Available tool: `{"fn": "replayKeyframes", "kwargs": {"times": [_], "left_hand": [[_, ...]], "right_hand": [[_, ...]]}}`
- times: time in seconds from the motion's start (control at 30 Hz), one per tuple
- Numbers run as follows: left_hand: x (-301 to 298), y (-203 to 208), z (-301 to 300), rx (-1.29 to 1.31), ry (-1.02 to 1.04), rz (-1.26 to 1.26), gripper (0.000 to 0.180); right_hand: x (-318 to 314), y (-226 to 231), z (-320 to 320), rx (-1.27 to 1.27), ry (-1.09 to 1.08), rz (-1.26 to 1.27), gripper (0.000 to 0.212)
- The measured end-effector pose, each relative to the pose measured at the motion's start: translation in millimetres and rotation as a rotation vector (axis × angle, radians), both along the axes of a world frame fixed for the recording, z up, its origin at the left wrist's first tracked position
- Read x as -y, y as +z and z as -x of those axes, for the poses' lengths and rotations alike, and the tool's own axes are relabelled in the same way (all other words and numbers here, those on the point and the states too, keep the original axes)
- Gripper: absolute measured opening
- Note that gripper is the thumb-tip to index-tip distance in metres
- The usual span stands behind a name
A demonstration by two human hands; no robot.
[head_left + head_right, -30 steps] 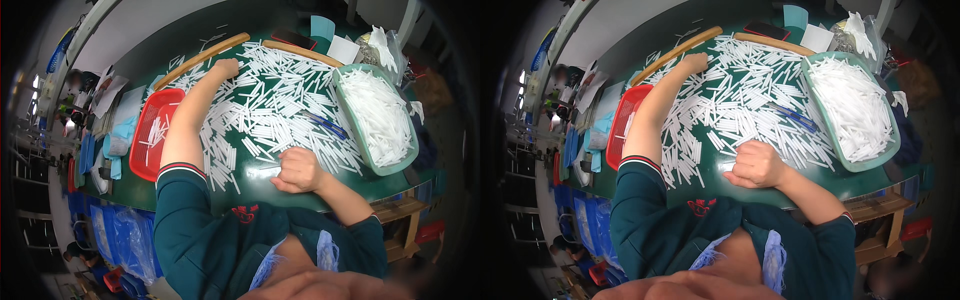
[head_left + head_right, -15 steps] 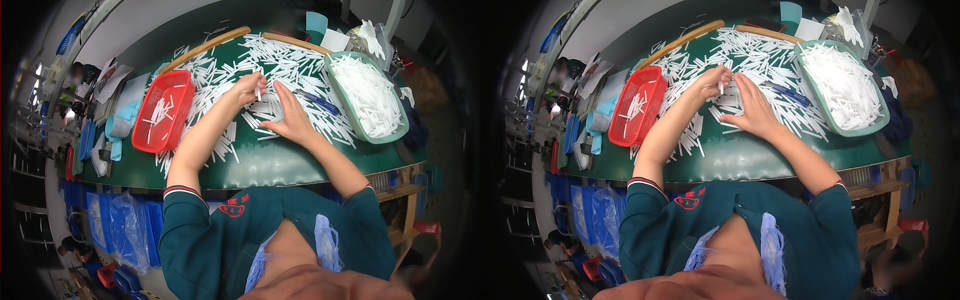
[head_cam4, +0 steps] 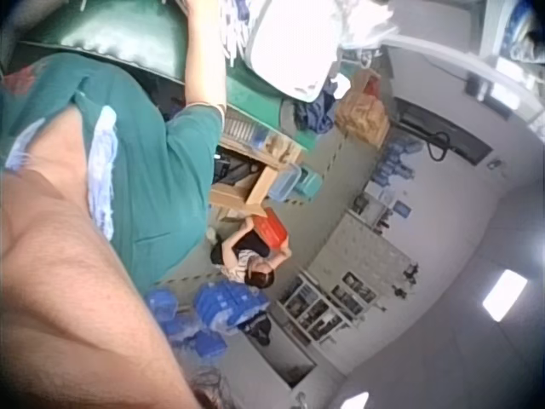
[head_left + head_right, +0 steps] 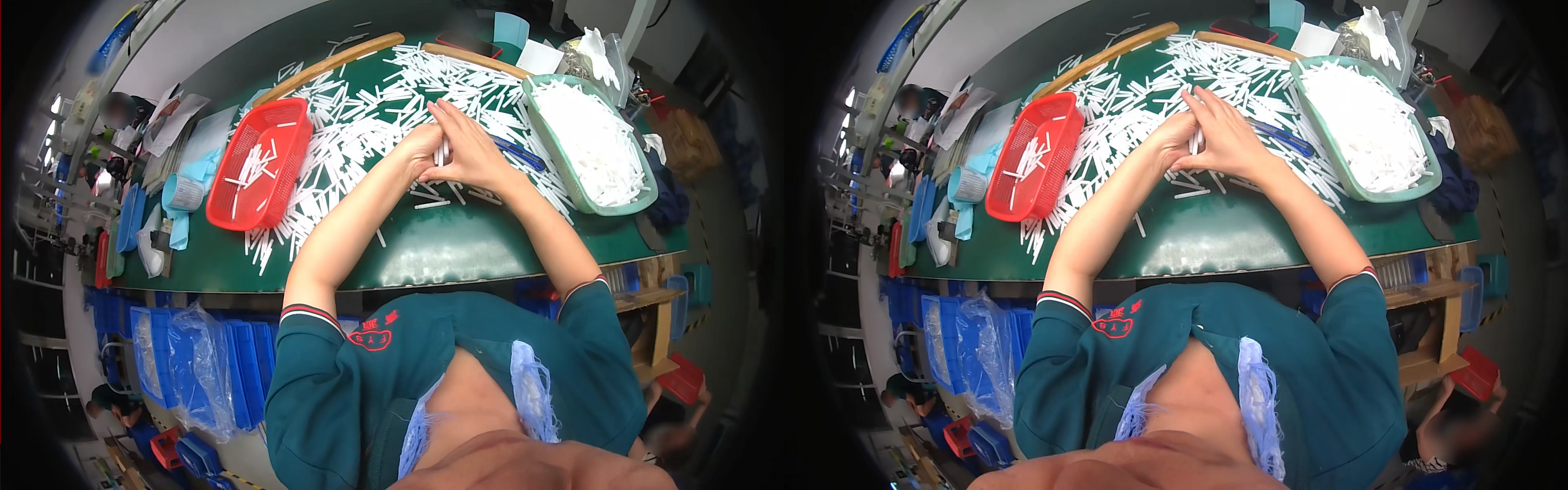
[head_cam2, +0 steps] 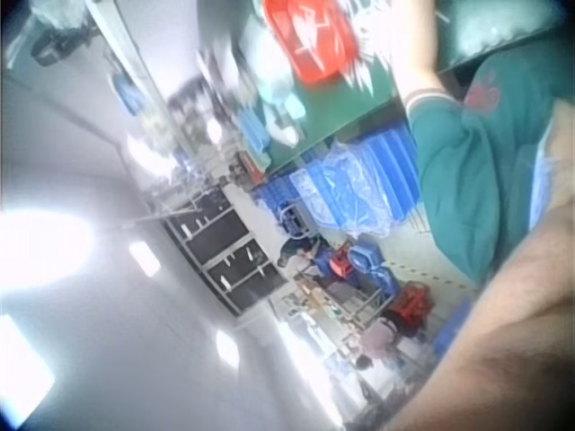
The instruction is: The person sorts and aligns small white plastic components on a table by hand.
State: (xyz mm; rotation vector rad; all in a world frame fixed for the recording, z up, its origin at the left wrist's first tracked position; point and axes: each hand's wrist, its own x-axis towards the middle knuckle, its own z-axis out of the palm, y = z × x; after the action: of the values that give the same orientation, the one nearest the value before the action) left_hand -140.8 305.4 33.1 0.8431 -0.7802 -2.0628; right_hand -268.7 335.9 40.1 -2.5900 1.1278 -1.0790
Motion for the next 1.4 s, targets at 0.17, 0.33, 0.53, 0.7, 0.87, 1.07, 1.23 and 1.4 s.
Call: {"fn": "replayKeyframes", "kwargs": {"times": [0.17, 0.33, 0.53, 0.7, 0.87, 1.07, 1.23, 1.4], "left_hand": [[-13, 2, -20, 0.155, -0.066, 0.005, 0.027], [-31, -11, -28, 0.003, -0.095, -0.067, 0.022], [-52, -22, -27, -0.106, -0.046, -0.159, 0.024], [-73, -7, -30, -0.106, 0.029, -0.215, 0.024], [-88, -3, -45, -0.248, 0.050, -0.222, 0.024], [-90, -11, -53, -0.411, 0.069, -0.312, 0.027], [-90, -4, -53, -0.493, -0.023, -0.363, 0.036], [-94, -8, -43, -0.497, -0.052, -0.305, 0.047]], "right_hand": [[6, -4, -2, -0.052, 0.054, -0.059, 0.092], [-6, 0, 2, -0.014, 0.235, -0.276, 0.087], [-21, 4, 5, -0.071, 0.323, -0.254, 0.082], [-27, -2, 7, -0.067, 0.304, -0.236, 0.092], [-42, 11, 13, 0.013, 0.377, -0.093, 0.083], [-41, 2, 19, -0.084, 0.459, -0.038, 0.068], [-39, -2, 17, 0.199, 0.312, -0.072, 0.087], [-41, -3, 14, 0.109, 0.359, -0.304, 0.098]]}}
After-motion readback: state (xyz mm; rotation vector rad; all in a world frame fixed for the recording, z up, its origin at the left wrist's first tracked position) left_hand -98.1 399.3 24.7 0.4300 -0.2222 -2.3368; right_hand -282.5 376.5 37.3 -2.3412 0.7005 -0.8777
